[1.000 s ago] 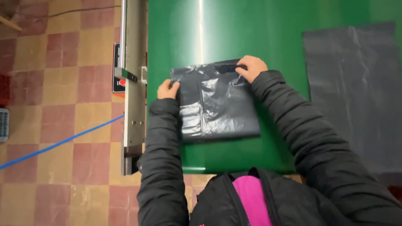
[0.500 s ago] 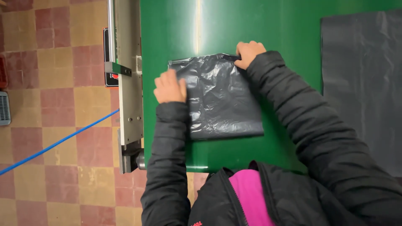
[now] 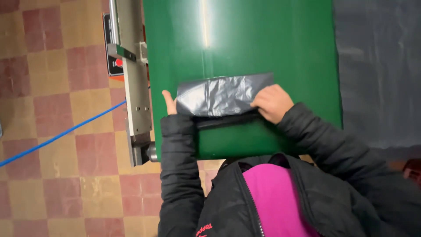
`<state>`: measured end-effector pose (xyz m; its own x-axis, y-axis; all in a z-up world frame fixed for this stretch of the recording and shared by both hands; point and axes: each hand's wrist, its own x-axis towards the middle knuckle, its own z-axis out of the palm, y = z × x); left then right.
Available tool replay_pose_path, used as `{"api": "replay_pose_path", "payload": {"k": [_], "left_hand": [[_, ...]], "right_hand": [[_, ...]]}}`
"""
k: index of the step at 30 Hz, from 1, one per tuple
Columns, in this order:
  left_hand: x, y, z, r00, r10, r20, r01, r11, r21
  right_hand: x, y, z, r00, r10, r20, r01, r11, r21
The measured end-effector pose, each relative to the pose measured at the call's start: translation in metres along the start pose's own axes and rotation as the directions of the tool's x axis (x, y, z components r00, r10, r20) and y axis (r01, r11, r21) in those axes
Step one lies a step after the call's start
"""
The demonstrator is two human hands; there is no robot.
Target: Folding black plastic bags and placing them into a red storage crate.
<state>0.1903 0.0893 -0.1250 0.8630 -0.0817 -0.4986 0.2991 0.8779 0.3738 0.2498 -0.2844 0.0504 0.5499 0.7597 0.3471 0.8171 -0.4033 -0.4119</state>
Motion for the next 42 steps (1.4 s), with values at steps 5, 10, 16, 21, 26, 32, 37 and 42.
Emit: {"api": "replay_pose_path", "payload": {"k": [5, 10, 16, 21, 26, 32, 37, 42], "left_hand": [[-0.033, -0.016, -0.031, 0.909, 0.393, 0.14, -0.411, 0.792, 0.451], [-0.149, -0.004, 0.106, 0.508, 0.414, 0.755, -0.452, -0.618, 0.643], [-0.13, -0.019, 0.075, 0.834, -0.082, 0.546, -0.278, -0.917, 0.286], [-0.122, -0.036, 0.15, 0.806, -0.385, 0.45, -0.592, -0.508, 0.626], [0.012, -0.05, 0.087, 0.861, -0.44, 0.255, -0.187, 0.192, 0.963], [0.063, -0.064, 0.063, 0.727, -0.123, 0.676, -0.636, -0.492, 0.594], [-0.003, -0.08, 0.134, 0.878, 0.308, 0.366, -0.173, -0.509, 0.843], [-0.042, -0.082, 0.188, 0.81, 0.383, 0.444, -0.139, -0.611, 0.779]], "right_hand": [[-0.04, -0.009, 0.029, 0.998, 0.015, -0.063, -0.021, 0.995, -0.096], [-0.045, -0.023, 0.026, 0.996, 0.055, -0.073, -0.07, 0.97, -0.231], [0.01, -0.102, 0.025, 0.984, 0.063, 0.167, -0.055, 0.997, -0.056], [-0.068, -0.085, 0.115, 0.996, -0.091, -0.002, 0.091, 0.996, -0.014], [-0.117, -0.069, 0.136, 0.971, 0.235, -0.043, -0.209, 0.923, 0.323], [-0.11, 0.004, 0.148, 0.405, 0.865, 0.297, -0.35, -0.153, 0.924], [-0.095, 0.0, 0.104, 0.224, 0.774, 0.592, -0.464, -0.45, 0.763], [-0.241, 0.022, 0.134, 0.767, 0.467, 0.44, -0.45, -0.098, 0.888]]}}
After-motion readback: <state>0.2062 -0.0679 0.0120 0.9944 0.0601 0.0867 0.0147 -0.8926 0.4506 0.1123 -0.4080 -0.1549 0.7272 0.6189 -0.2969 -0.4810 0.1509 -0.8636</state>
